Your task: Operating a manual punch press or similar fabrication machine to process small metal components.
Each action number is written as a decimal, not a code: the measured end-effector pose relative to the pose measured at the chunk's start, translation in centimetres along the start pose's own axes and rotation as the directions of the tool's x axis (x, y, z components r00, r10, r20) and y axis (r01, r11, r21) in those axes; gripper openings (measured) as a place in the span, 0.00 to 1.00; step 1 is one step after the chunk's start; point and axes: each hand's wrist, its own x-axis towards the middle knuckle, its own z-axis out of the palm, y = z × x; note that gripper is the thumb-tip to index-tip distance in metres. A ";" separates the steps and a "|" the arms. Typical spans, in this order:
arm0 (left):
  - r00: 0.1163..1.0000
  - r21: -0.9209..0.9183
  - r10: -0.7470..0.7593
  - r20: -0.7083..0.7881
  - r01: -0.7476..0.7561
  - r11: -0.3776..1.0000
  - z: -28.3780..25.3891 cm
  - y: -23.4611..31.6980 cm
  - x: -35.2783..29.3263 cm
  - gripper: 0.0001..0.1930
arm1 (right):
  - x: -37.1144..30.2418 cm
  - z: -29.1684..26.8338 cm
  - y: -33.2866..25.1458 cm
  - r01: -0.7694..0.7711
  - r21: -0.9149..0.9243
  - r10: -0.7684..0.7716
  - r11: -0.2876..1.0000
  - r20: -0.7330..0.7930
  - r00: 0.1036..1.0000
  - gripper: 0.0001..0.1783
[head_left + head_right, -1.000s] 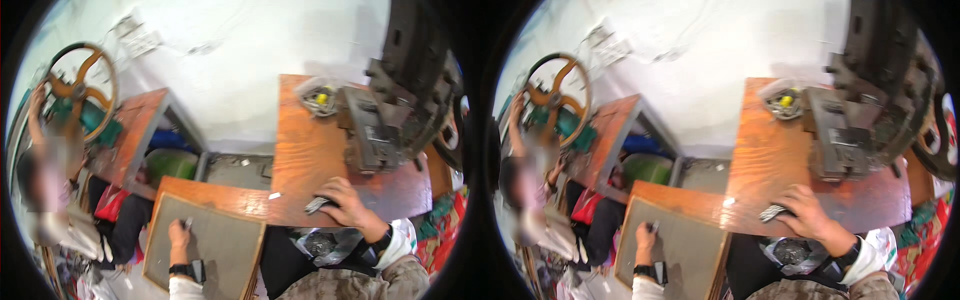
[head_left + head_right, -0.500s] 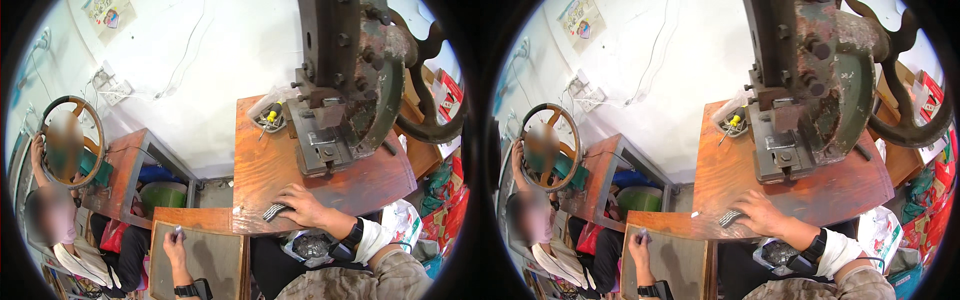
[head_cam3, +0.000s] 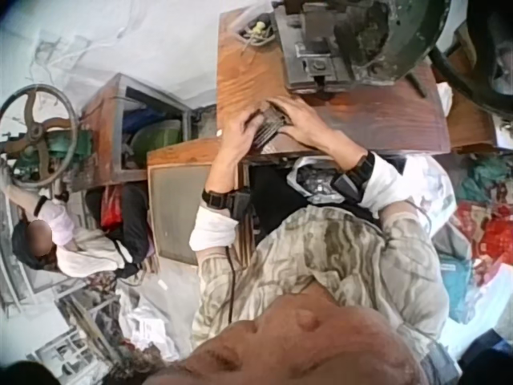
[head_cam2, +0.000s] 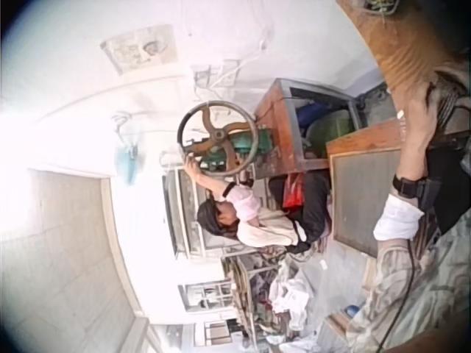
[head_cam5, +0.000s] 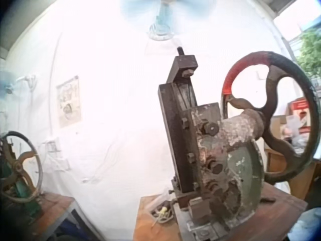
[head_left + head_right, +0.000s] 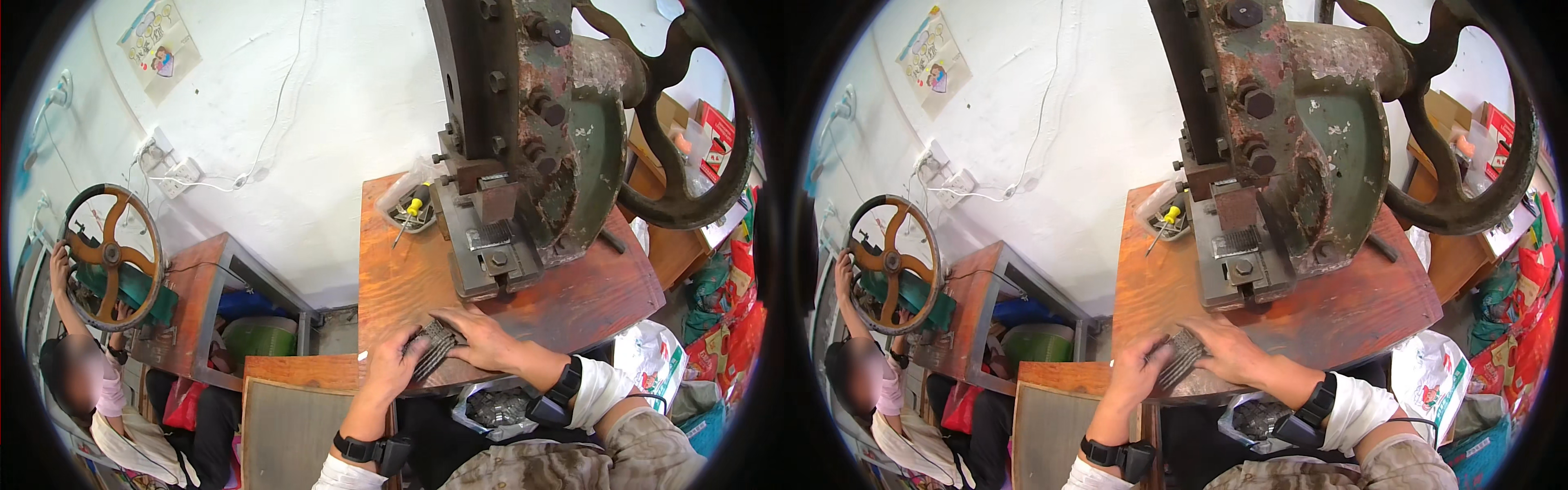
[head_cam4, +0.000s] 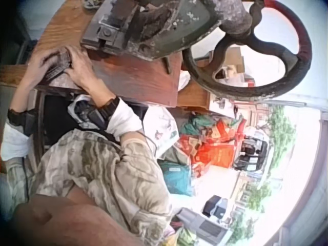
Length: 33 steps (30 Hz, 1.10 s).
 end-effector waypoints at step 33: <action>0.980 0.093 0.020 -0.197 -0.001 0.996 2.0 1.2 -3.2 0.26 | 0.8 0.1 -0.2 -0.055 -0.033 0.059 0.998 0.140 0.988 0.36</action>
